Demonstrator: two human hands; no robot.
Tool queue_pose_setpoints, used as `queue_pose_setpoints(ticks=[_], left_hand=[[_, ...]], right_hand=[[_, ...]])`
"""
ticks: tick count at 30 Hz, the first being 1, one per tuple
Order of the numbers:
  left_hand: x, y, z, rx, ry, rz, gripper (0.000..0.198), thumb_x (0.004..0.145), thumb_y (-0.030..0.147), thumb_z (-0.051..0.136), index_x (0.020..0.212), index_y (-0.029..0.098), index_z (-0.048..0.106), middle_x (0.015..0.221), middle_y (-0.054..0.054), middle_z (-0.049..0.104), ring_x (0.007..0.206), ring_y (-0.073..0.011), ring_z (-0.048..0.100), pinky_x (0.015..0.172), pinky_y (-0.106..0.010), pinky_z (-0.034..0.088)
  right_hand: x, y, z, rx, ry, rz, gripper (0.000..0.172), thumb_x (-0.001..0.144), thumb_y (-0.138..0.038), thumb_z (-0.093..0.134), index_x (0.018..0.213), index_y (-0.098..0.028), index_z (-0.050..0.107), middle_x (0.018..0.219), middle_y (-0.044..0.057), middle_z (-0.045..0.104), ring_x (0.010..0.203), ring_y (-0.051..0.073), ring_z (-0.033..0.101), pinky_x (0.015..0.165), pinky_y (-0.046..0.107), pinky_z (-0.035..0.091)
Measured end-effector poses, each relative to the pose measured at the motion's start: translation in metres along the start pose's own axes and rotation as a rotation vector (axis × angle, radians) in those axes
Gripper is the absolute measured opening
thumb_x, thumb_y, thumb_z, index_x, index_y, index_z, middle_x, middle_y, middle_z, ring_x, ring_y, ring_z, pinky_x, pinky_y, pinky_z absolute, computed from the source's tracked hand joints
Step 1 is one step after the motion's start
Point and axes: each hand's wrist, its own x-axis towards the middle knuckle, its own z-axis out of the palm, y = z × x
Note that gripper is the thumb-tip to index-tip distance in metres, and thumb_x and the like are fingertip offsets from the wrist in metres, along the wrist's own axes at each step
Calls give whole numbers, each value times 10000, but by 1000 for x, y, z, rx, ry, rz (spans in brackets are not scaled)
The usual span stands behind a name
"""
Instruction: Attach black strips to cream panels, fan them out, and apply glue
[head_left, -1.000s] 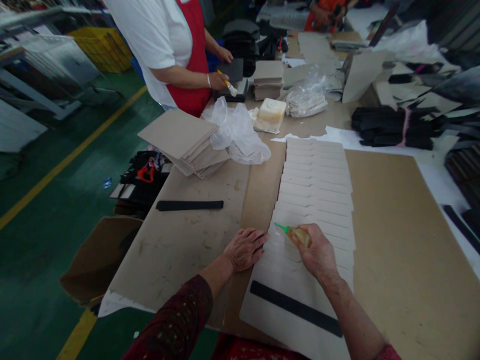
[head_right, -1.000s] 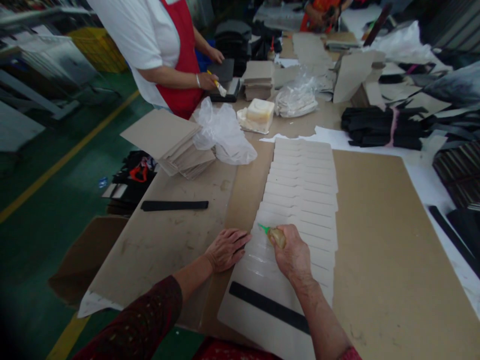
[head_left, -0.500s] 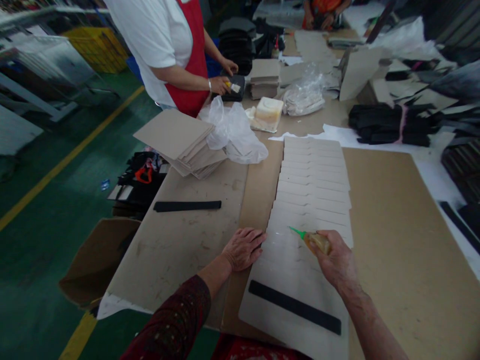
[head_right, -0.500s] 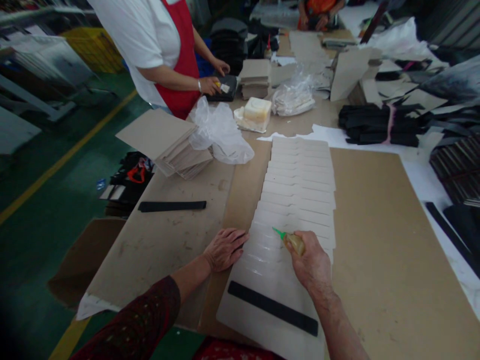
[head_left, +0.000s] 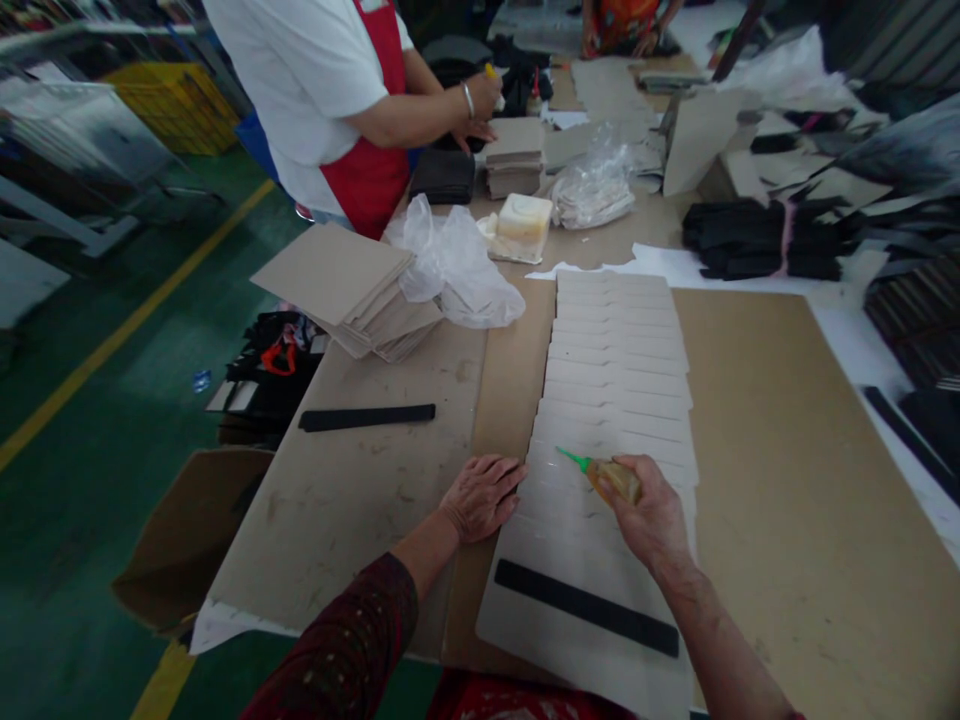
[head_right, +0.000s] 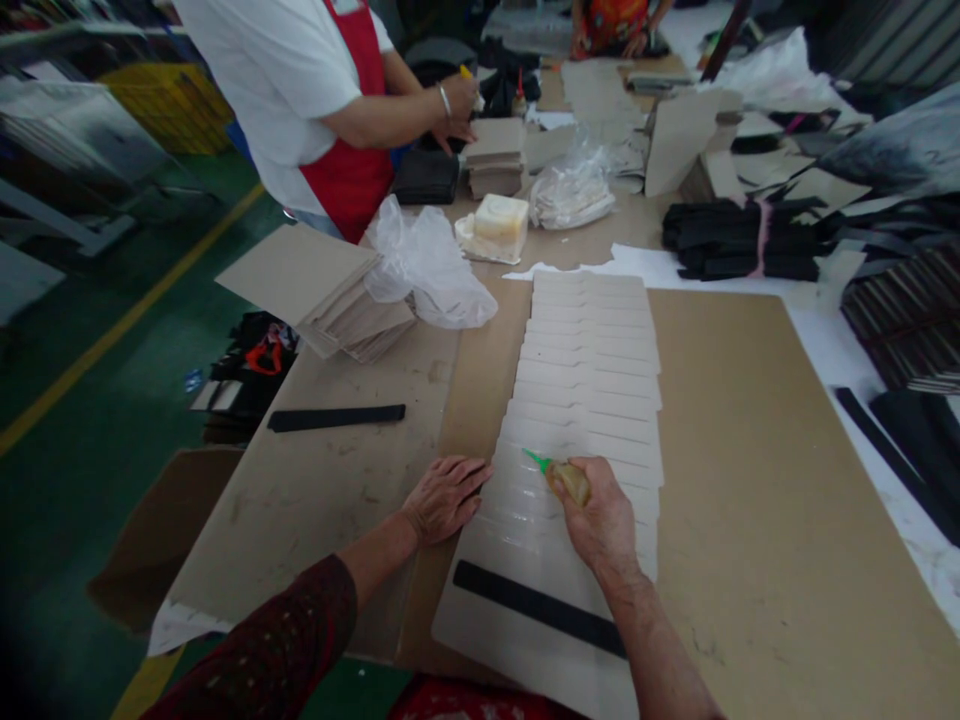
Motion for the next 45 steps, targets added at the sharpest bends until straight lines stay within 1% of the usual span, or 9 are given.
queue_pose_setpoints(ticks=[3,11,16,23,27,31,35,39,45], left_hand=[[0,0,0,13,2,3,526,970,363,492,1485,293,409,1421,-50,527,1260,-265,437,1056,-460,348],[2,-1,0,19,16,19,514,968,336,498,1474,285,426,1403,-54,540,1249,-261,451,1055,-458,360],[2,-3,3,17,29,30,532,973,316,491,1497,296,397,1423,-51,527,1267,-264,438,1071,-461,351],[1,-7,5,29,33,41,527,978,325,483,1497,285,401,1425,-53,525,1258,-272,438,1062,-463,359],[1,-8,7,33,45,41,528,979,323,474,1501,293,398,1417,-55,528,1252,-266,443,1064,-455,361],[1,-8,8,38,55,41,539,975,314,482,1506,290,391,1420,-55,528,1254,-262,445,1065,-450,364],[1,-8,7,38,70,43,574,964,296,504,1520,311,364,1415,-43,536,1244,-262,451,1063,-452,368],[1,-9,8,38,77,54,556,967,291,504,1509,308,384,1417,-41,535,1248,-259,452,1066,-451,364],[2,-9,8,39,73,48,517,966,289,503,1477,278,431,1406,-43,545,1244,-257,457,1059,-448,368]], right_hand=[[-1,9,-9,150,76,114,445,760,-582,677,1014,-219,636,931,50,699,808,219,634,731,374,523],[-16,62,-57,541,308,412,514,570,-480,847,952,-220,623,832,15,657,697,183,592,615,342,498],[-26,72,-78,583,452,530,537,499,-452,872,916,-216,629,813,27,638,673,193,577,571,343,479],[-41,102,-88,403,415,469,493,585,-488,838,943,-219,632,816,43,643,692,202,579,600,367,494],[-37,100,-83,294,386,445,487,610,-528,808,942,-216,637,808,25,646,704,207,584,616,378,503],[-28,90,-73,392,365,444,505,592,-512,823,946,-205,634,796,22,655,701,199,593,604,359,506],[-18,94,-69,490,443,438,518,588,-502,827,953,-203,613,814,12,645,698,178,586,619,339,501],[-5,102,-77,276,503,423,518,601,-540,791,952,-197,626,806,19,643,712,195,581,651,363,489],[7,106,-88,8,442,383,433,683,-532,710,969,-218,628,867,36,653,781,228,589,734,415,478]])
